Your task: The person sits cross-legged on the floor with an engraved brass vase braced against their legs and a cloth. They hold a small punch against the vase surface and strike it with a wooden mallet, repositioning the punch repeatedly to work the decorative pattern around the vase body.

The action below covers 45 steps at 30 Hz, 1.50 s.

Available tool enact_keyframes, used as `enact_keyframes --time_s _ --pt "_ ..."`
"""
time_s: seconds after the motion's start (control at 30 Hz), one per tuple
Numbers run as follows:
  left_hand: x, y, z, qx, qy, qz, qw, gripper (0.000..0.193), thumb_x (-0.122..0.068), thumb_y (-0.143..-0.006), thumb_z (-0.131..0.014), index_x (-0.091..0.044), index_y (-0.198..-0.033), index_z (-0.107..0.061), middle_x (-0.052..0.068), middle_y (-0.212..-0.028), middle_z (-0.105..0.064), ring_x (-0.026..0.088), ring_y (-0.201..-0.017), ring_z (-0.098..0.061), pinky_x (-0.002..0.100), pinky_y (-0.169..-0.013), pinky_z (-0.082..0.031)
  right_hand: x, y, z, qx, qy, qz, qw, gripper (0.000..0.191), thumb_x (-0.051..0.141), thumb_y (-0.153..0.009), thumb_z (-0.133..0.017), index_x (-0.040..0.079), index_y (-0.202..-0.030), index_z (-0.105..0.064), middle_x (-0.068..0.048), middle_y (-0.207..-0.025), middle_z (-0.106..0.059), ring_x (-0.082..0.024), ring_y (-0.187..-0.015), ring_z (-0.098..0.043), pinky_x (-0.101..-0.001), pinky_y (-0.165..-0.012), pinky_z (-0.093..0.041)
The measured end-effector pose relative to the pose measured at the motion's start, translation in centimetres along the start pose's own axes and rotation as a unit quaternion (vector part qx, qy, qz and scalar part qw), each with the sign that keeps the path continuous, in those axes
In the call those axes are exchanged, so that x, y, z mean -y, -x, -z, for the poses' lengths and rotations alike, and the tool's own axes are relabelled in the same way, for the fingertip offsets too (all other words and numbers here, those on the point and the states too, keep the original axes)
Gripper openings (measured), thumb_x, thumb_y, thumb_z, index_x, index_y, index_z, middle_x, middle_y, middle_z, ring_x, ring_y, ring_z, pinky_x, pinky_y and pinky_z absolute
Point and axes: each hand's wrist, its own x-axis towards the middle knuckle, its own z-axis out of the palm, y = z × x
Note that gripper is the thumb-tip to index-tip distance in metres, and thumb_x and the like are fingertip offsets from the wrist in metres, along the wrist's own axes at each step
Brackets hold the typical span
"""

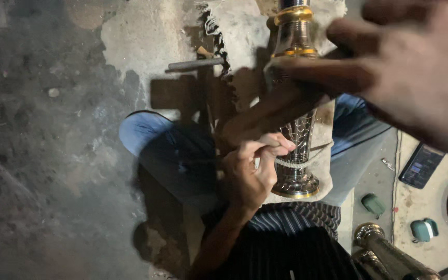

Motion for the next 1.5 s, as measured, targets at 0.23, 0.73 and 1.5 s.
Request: enact_keyframes --time_s 0.23,0.73,1.5 --pt "1.2 1.1 -0.8 -0.03 0.076 0.0 0.997 0.024 0.023 -0.097 -0.049 0.005 -0.113 -0.048 0.019 -0.102 -0.068 0.026 -0.095 -0.075 0.034 -0.086 -0.067 0.4 -4.5 4.4 -0.308 0.01 0.084 0.948 0.047 0.048 -0.097 -0.055 0.041 -0.143 -0.055 0.004 -0.12 -0.068 -0.018 -0.102 -0.075 -0.04 -0.086 -0.062" --pt "3.4 1.2 1.8 -0.055 0.143 -0.015 0.988 0.02 -0.001 -0.106 -0.057 -0.003 -0.123 -0.045 0.012 -0.112 -0.07 0.021 -0.1 -0.074 0.034 -0.092 -0.065 2.1 5.0 -1.0 -0.04 -0.193 -0.125 0.972 0.074 0.026 -0.066 -0.078 0.015 -0.136 -0.054 -0.007 -0.108 -0.067 -0.022 -0.084 -0.067 -0.0378 -0.072 -0.056" --pt "-1.0 -4.3 5.4 0.127 0.049 0.074 0.988 0.015 0.002 -0.099 -0.073 0.0 -0.103 -0.059 0.008 -0.1 -0.073 0.012 -0.096 -0.072 0.027 -0.086 -0.061 19.6 13.0 -9.6 -0.249 -0.483 -0.23 0.807 0.056 0.035 -0.072 -0.076 -0.004 -0.111 -0.066 -0.011 -0.098 -0.07 -0.027 -0.08 -0.07 -0.037 -0.065 -0.054"
